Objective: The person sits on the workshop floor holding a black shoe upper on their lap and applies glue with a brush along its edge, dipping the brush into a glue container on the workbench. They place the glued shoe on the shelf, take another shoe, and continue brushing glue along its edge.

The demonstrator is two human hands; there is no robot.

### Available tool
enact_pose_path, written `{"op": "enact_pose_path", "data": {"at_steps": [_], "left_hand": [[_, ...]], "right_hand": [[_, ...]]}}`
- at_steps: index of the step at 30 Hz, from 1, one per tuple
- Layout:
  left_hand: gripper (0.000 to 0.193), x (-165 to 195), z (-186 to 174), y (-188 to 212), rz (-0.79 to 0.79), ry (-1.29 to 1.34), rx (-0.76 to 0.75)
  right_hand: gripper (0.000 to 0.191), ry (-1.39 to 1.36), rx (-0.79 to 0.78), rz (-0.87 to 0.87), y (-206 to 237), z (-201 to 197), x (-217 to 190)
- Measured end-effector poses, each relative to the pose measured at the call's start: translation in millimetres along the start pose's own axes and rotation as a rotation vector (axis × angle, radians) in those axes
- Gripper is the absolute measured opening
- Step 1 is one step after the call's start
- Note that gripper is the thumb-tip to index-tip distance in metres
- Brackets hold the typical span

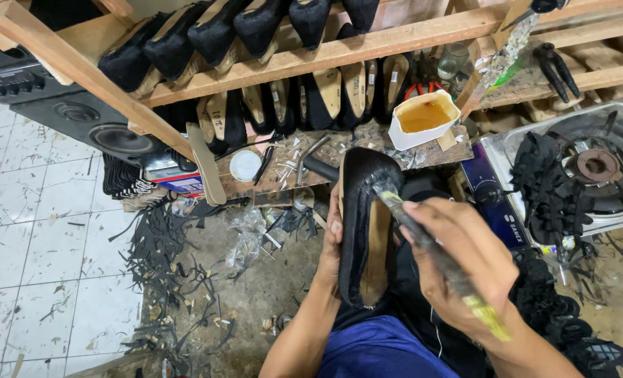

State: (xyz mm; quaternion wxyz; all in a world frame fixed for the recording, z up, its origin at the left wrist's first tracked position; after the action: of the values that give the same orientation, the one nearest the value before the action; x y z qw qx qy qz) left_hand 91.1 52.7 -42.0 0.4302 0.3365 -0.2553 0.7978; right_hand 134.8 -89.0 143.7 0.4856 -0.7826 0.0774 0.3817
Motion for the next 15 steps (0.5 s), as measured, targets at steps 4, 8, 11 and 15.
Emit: {"op": "enact_pose_path", "data": {"at_steps": [4,8,11,15], "left_hand": [[0.087,5,0,-4,0.019,-0.034,-0.015],[0.068,-27,-27,-11,-0.126,0.118,0.101],[0.046,-43,-33,-14,-0.151,0.223,0.123],[0.06,-55,-44,-21,-0.358,0.342,0.202]], "right_hand": [[0.038,0.106,-0.089,-0.114,-9,9,-2],[0.033,-0.017,-0.237,-0.076,-25,27,27],[0.038,0.081,-0.332,-0.12,-23,35,40],[0.049,-0.012,-0.636,-0.144,26,68,28]]}}
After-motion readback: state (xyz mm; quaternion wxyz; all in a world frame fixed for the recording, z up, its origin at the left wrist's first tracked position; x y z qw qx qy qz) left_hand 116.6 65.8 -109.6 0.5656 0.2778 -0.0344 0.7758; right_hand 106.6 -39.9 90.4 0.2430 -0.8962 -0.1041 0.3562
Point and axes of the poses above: each hand's wrist, its own y-axis away from the middle knuckle, its own z-axis out of the palm, x = y × z, the point moved 10 cm from there along -y, towards the middle knuckle, and after that the axes turned 14 degrees about -y, right-handed, at the moved point
